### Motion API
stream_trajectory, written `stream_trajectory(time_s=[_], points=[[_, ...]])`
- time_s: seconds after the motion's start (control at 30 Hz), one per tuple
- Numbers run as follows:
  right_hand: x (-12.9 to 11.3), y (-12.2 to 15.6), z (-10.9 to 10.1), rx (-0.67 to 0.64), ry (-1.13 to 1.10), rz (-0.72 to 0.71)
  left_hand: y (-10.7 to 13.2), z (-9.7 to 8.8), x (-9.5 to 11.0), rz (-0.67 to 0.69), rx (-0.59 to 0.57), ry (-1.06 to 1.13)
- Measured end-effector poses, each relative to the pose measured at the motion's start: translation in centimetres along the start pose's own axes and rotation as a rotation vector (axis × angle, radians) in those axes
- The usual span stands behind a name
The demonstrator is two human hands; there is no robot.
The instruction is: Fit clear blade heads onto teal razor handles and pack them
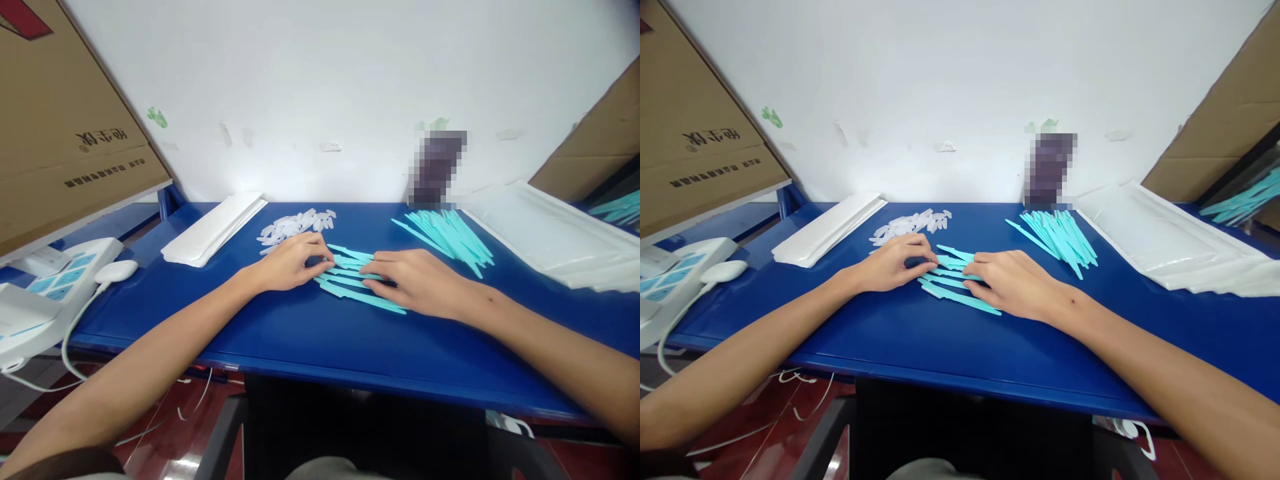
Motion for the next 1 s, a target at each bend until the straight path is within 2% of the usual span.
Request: stream_trajectory(time_s=[0.13,0.33,0.57,0.87,1.0], points=[[0.0,-0.1,0.3,-0.021,-0.030,0.023,0.0,-0.2,1.1,0.026,-0.026,0.067],[0.1,-0.3,0.4,-0.009,-0.041,0.120,0.1,0.4,2.8,0.068,-0.130,0.122],[0.3,-0.2,0.1,-0.038,-0.042,0.139,0.5,-0.2,3.2,0.042,-0.203,0.134],[-0.3,-0.3,0.3,0.029,-0.075,0.058,0.2,0.8,2.2,-0.049,-0.054,0.058],[-0.6,-0.2,0.5,0.017,-0.053,0.011,0.2,0.7,1.2,-0.064,-0.042,-0.008]])
Point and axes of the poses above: each hand's wrist, its own y-axis away from the middle knuckle, its own z-axis out of the palm, x = y × z, the point moved 5 cm from there along -y, towards the middle knuckle, and after that the axes turned 14 degrees about x, right-handed, at the moved point
